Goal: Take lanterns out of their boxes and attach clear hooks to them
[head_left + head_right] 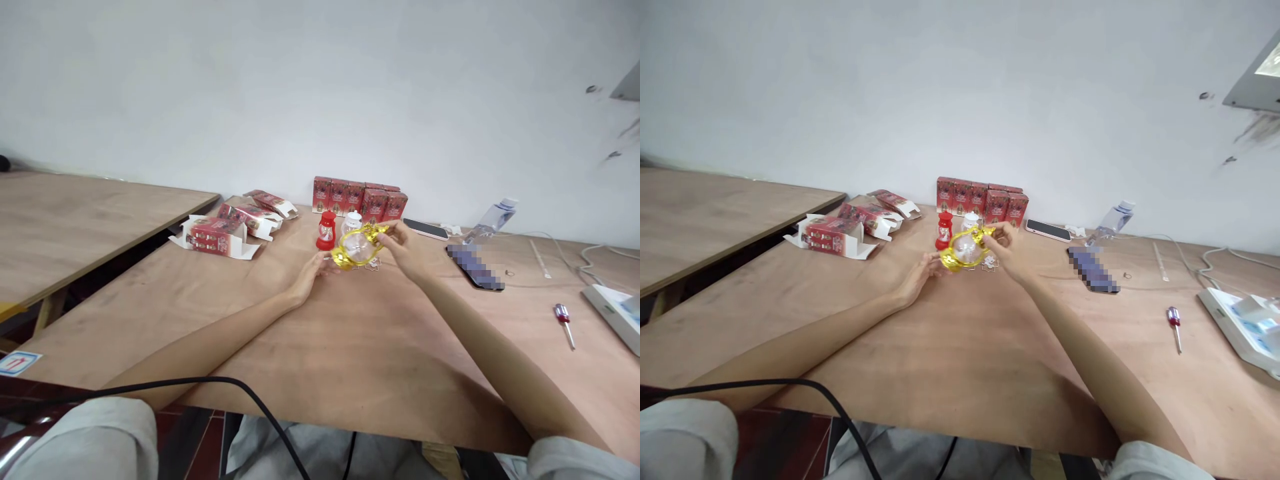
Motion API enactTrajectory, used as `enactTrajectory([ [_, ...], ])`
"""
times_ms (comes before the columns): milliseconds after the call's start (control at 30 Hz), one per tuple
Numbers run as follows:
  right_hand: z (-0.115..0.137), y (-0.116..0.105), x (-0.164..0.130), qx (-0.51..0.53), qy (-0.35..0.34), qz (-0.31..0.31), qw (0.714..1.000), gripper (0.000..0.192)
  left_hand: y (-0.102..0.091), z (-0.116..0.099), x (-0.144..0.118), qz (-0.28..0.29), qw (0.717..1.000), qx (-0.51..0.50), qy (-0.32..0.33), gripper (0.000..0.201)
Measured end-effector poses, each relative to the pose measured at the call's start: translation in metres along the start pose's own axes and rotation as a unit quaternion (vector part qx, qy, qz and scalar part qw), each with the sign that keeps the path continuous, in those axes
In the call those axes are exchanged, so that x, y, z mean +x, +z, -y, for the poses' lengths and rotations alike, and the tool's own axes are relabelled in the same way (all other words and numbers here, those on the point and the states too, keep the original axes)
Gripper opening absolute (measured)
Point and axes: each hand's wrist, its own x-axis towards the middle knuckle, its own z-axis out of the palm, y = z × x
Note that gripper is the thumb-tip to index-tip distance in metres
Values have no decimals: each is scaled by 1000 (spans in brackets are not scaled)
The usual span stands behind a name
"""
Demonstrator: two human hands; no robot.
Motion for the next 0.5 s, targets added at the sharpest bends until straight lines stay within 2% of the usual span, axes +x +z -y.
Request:
enactTrajectory([
  [67,5,-20,19,-123,5,0,992,31,0,0,0,-2,1000,3,-7,55],
  [133,3,-37,38,-262,2,23,965,29,1,-1,1,-2,1000,4,-16,48],
  [200,-5,-47,55,-349,-13,56,935,26,1,-1,1,-1,1000,3,-22,44],
  [267,-17,-50,70,-379,-17,77,922,26,2,-3,1,1,1000,5,-25,41],
  [500,-53,-37,91,-368,-3,128,921,31,3,-7,-3,5,999,30,-29,32],
])
